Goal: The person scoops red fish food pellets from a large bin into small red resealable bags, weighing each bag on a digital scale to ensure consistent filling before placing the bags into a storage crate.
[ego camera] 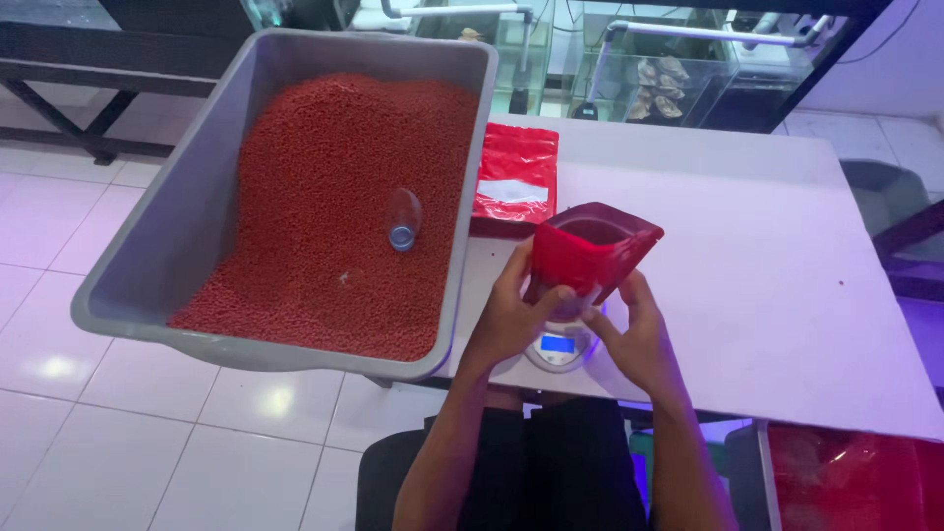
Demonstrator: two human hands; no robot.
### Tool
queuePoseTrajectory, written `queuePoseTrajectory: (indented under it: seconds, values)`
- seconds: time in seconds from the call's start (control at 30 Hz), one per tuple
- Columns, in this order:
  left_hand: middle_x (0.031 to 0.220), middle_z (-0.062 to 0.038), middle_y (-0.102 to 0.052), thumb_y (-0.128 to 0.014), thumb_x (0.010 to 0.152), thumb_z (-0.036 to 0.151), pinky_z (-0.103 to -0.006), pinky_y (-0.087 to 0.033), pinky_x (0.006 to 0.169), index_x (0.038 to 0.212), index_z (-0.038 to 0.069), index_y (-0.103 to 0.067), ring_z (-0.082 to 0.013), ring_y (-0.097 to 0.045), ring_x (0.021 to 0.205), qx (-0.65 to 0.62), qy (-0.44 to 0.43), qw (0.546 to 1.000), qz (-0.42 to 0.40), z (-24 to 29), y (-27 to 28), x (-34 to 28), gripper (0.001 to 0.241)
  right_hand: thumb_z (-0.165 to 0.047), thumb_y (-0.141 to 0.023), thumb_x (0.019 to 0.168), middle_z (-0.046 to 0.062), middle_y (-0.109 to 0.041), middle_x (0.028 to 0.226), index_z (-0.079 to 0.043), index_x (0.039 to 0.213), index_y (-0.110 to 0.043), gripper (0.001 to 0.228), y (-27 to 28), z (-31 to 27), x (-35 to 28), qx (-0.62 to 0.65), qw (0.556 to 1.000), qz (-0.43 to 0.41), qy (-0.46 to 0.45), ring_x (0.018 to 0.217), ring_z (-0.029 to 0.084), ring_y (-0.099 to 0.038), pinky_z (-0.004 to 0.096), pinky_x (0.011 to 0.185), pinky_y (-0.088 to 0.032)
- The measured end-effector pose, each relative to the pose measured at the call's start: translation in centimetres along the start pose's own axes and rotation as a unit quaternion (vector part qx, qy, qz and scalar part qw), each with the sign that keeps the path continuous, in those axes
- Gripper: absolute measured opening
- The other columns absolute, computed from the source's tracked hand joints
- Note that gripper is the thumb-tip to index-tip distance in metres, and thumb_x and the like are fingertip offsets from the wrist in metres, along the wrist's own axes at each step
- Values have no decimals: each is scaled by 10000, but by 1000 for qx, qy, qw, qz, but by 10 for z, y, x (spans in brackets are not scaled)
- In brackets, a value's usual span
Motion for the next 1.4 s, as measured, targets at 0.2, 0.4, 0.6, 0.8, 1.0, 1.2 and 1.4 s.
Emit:
queuePoseTrajectory:
  seconds: [0.2, 0.4, 0.6, 0.8, 1.0, 1.2, 1.4]
  values:
    - [1422, -205, -568, -803, 897, 299, -503, -323, 1218, 1527, 36, -436, -302, -482, 1404, 39, -98, 994, -10, 12, 12, 8, 775, -255, -807, 835, 234, -571, 1427, -19, 1470, -468, 757, 21, -25, 8, 56, 994, 20, 91, 1447, 420, -436, 548, 1228, -274]
    - [1436, -190, -578, -834, 876, 335, -489, -315, 1227, 1520, 41, -455, -284, -498, 1402, 23, -108, 994, -7, 11, 12, 12, 803, -168, -797, 846, 226, -579, 1420, -13, 1468, -486, 712, 26, -40, 11, 52, 990, 12, 131, 1440, 402, -454, 536, 1228, -289]
    - [1371, -161, -623, -856, 842, 379, -488, -335, 1210, 1492, 56, -494, -276, -545, 1361, 31, -94, 995, -6, 7, 10, 13, 812, -185, -784, 854, 250, -584, 1397, 17, 1447, -498, 689, 27, -43, 13, 68, 986, 3, 150, 1426, 432, -456, 559, 1231, -280]
    - [1328, -165, -649, -862, 825, 407, -486, -366, 1193, 1450, 68, -540, -295, -579, 1338, 54, -92, 994, -2, 19, 7, 12, 780, -215, -798, 842, 210, -625, 1362, -1, 1416, -543, 663, 26, -45, 18, 64, 986, -2, 155, 1410, 391, -494, 525, 1226, -314]
    - [1035, -105, -733, -887, 808, 177, -474, -471, 1070, 1191, 85, -708, -231, -662, 1109, 49, -116, 992, 29, 15, 11, 27, 433, -198, -862, 816, 190, -741, 1082, 8, 1144, -706, 417, 23, -53, 36, 73, 978, 6, 196, 1184, 361, -675, 562, 1169, -415]
    - [979, -121, -782, -839, 846, 55, -449, -521, 1040, 987, 75, -786, -310, -721, 1126, 56, -199, 978, 42, 43, 20, 29, 152, 14, -800, 856, 145, -786, 947, -10, 946, -777, 96, 32, -62, 43, 56, 975, 37, 212, 1071, 296, -743, 505, 1202, -423]
    - [1074, -107, -783, -913, 756, 165, -416, -516, 1024, 1077, 117, -787, -263, -712, 1130, 109, -176, 978, 27, 46, 18, 34, 349, -128, -890, 749, 180, -773, 1039, 18, 1092, -741, 401, 29, -74, 41, 79, 959, 1, 271, 1116, 331, -710, 552, 1154, -438]
Point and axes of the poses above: each hand's wrist, its own x-axis towards the middle knuckle, its own y-axis out of the back of the hand, z = x × y, the point moved 9 cm from there along x, towards the middle knuckle
